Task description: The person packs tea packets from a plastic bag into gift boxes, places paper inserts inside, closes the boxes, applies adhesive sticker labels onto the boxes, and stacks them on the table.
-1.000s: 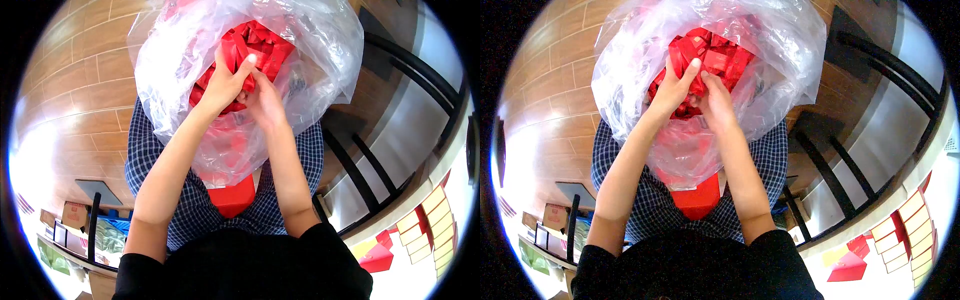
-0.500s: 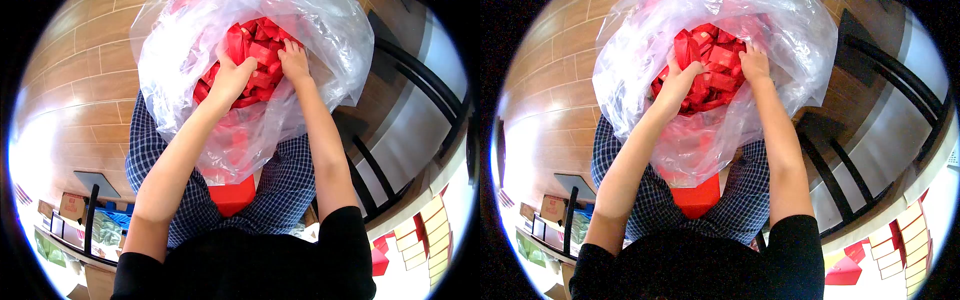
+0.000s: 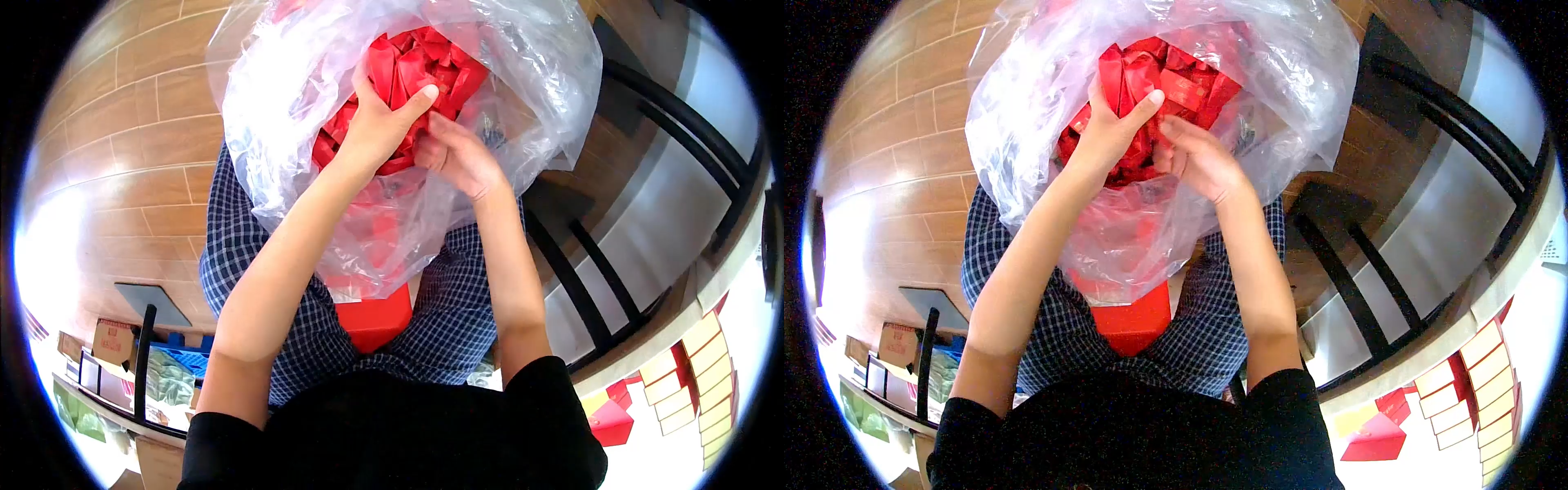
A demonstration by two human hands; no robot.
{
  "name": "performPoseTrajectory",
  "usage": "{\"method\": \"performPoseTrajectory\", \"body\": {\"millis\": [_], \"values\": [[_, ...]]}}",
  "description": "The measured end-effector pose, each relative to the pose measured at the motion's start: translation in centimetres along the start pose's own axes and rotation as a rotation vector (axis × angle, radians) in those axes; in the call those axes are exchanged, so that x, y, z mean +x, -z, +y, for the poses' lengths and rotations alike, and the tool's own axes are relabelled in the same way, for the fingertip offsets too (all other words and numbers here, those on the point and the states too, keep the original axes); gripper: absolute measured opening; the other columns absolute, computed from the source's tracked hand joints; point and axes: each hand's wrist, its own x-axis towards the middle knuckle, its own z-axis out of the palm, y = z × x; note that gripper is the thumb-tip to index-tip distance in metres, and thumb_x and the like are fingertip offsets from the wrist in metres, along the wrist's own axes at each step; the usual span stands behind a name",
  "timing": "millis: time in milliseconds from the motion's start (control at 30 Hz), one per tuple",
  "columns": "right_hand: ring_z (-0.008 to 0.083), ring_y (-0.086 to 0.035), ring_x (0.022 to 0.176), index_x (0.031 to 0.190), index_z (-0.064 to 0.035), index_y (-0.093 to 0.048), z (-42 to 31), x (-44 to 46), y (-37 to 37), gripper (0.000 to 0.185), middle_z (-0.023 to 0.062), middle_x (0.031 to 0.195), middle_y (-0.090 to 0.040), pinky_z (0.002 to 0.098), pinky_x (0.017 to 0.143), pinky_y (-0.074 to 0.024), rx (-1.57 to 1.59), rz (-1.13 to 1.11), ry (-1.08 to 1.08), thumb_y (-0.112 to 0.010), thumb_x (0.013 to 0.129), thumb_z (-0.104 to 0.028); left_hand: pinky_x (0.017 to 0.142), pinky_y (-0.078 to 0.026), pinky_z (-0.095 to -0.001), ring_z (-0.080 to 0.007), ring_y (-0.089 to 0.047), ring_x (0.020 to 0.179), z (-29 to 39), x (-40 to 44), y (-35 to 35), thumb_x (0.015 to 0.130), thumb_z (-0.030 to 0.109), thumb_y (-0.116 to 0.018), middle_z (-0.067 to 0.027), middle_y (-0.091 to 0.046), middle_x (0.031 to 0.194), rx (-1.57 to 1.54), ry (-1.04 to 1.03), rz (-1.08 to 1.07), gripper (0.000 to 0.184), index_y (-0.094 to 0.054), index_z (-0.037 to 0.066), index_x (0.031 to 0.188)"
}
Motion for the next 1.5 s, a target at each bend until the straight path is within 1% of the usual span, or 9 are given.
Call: {"method": "performPoseTrajectory", "body": {"millis": [233, 333, 500, 667, 733, 933, 1167, 1367, 1500], "values": [[0.0127, -0.058, 0.071, 0.104, -0.0067, -0.057, -2.2, 4.6, 0.2, 0.016, 0.0013, 0.082, -0.06, 0.0286, 0.065, -0.0489, -0.926, 0.081, 0.147, -0.059, 0.093, -0.018, 0.1, -0.039, -0.0338, -0.0218, -0.054, 0.113, -0.1, 0.0, 0.4, 0.084, 0.029, -0.07, -0.0152, -0.057, 0.118, 0.113, 0.137, -0.025, 0.08, -0.02, 0.0, 0.139], [0.0118, -0.059, 0.075, 0.103, -0.0049, -0.058, -2.4, 5.4, -2.4, 0.013, 0.0018, 0.084, -0.062, 0.0285, 0.067, -0.0503, -0.805, -0.047, 0.097, -0.055, 0.093, -0.013, 0.093, -0.044, -0.0327, -0.0191, -0.059, 0.103, -2.4, 0.7, 0.2, 0.084, 0.028, -0.069, -0.0133, -0.061, 0.109, 0.088, 0.077, -0.008, 0.074, -0.023, -0.001, 0.135], [0.0408, -0.06, 0.1, 0.117, -0.0005, -0.055, -1.4, 11.0, 3.2, 0.051, 0.0254, 0.119, -0.058, 0.0433, 0.089, -0.0484, -1.206, 0.466, 0.34, -0.07, 0.077, -0.027, 0.074, -0.051, -0.0312, -0.0197, -0.066, 0.079, -0.4, 0.5, 0.4, 0.081, 0.036, -0.069, -0.0138, -0.067, 0.085, 0.011, 0.237, 0.055, 0.078, -0.024, -0.003, 0.133], [0.0387, -0.046, 0.119, 0.136, -0.0018, -0.039, 1.8, 14.1, 2.3, 0.092, 0.0227, 0.127, -0.049, 0.0456, 0.1, -0.0402, -1.69, 0.592, 0.514, -0.082, 0.064, -0.041, 0.074, -0.051, -0.0308, -0.0195, -0.065, 0.082, 0.5, 0.4, 0.8, 0.08, 0.037, -0.07, -0.0152, -0.064, 0.102, -0.001, 0.191, 0.087, 0.083, -0.022, -0.004, 0.135], [0.0374, -0.044, 0.12, 0.135, -0.0032, -0.039, 2.4, 14.8, 1.4, 0.094, 0.0212, 0.128, -0.048, 0.0458, 0.1, -0.0402, -1.751, 0.65, 0.452, -0.083, 0.063, -0.043, 0.101, -0.039, -0.0346, -0.0246, -0.05, 0.118, -0.5, 1.0, 1.0, 0.083, 0.033, -0.071, -0.0173, -0.049, 0.13, 0.008, 0.133, 0.134, 0.078, -0.028, -0.002, 0.138], [0.0364, -0.049, 0.115, 0.124, -0.0059, -0.049, 1.1, 15.8, 1.8, 0.071, 0.0195, 0.119, -0.054, 0.0446, 0.097, -0.0427, -1.885, 0.693, 0.451, -0.08, 0.069, -0.037, 0.095, -0.043, -0.0321, -0.0229, -0.056, 0.108, 1.8, 0.2, 1.1, 0.079, 0.033, -0.071, -0.0185, -0.053, 0.123, -0.192, 0.179, 0.084, 0.084, -0.024, -0.004, 0.138], [0.0383, -0.058, 0.106, 0.114, -0.0069, -0.05, 0.5, 13.4, 2.1, 0.041, 0.0201, 0.113, -0.061, 0.0434, 0.09, -0.0458, -1.301, 0.484, 0.645, -0.068, 0.077, -0.018, 0.095, -0.045, -0.0344, -0.0229, -0.056, 0.11, 1.1, 0.9, 1.9, 0.084, 0.026, -0.069, -0.0161, -0.053, 0.124, -0.166, 0.171, 0.02, 0.068, -0.034, -0.002, 0.135], [0.0132, -0.055, 0.087, 0.1, -0.0028, -0.065, -2.8, 2.4, -0.3, 0.038, 0.0056, 0.092, -0.062, 0.0262, 0.082, -0.0434, -0.797, 0.316, 0.65, -0.036, 0.075, -0.003, 0.089, -0.047, -0.0325, -0.0217, -0.059, 0.104, 1.5, -0.1, 1.2, 0.083, 0.032, -0.071, -0.0163, -0.056, 0.121, -0.143, 0.169, 0.026, 0.077, -0.029, 0.0, 0.138], [0.0144, -0.054, 0.086, 0.098, -0.0023, -0.064, -1.9, 0.2, -3.7, 0.038, 0.006, 0.094, -0.062, 0.0268, 0.083, -0.0423, -0.845, 0.339, 0.862, -0.035, 0.074, -0.006, 0.103, -0.037, -0.0364, -0.0227, -0.047, 0.123, 2.1, -1.3, 0.0, 0.08, 0.043, -0.074, -0.0177, -0.047, 0.134, -0.202, 0.413, -0.42, 0.092, -0.022, 0.002, 0.144]]}}
